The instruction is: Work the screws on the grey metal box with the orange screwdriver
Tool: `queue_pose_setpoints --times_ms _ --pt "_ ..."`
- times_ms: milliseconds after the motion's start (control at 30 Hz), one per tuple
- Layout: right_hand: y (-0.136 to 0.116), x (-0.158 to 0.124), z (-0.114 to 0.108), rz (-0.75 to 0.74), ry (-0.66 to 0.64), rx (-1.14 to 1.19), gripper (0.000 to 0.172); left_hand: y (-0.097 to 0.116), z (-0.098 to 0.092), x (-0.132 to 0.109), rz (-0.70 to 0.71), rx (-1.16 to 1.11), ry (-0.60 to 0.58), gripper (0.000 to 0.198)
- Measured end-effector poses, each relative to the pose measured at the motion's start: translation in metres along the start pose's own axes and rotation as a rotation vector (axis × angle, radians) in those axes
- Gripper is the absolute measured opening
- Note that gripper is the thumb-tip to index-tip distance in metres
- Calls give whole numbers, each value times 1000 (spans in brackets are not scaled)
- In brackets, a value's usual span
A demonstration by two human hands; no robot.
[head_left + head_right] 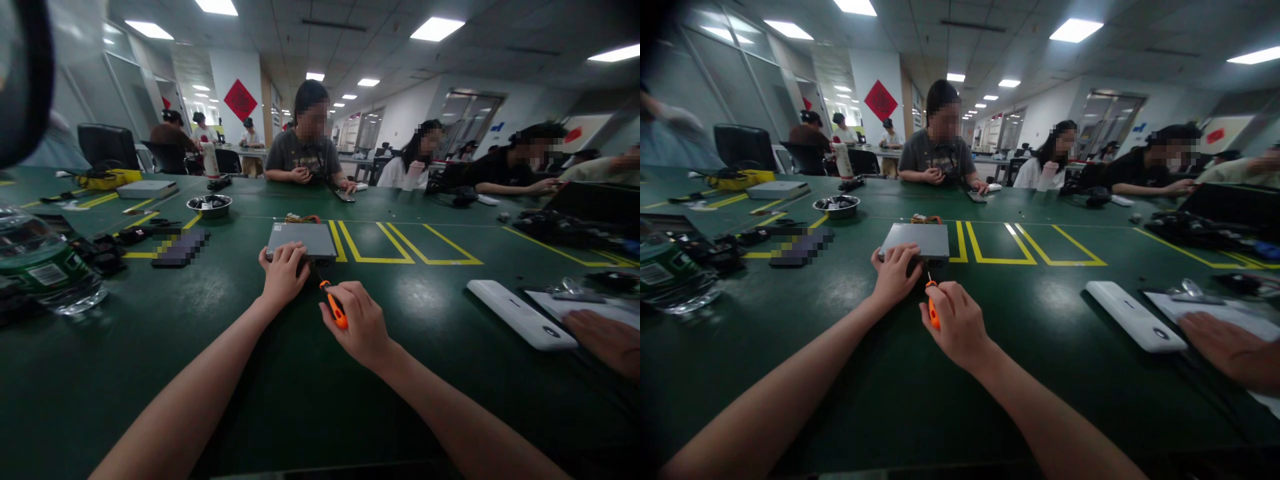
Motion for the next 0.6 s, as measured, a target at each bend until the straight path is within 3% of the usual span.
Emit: queue_pose_setpoints --times_ms 100,267,400,600 --pt "-9 -1 -8 -84 74 14 27 3 -2 -1 28 -2 8 26" --pt "-16 2 -4 -118 28 -16 21 7 -4 -1 75 0 15 29" --pt "-17 3 -5 -125 63 -52 16 7 -3 -1 90 2 10 29" --pt "-22 0 1 -193 11 75 30 5 -1 -1 79 14 -16 32"
Point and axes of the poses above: each hand's wrist, its own x-axis towards the middle knuckle, its own z-axis out of the palm, y = z × x, the point moved 10 cm from there along x, towards the middle knuckle, and after that the axes turned 4 degrees about z, right-handed, at the moved point
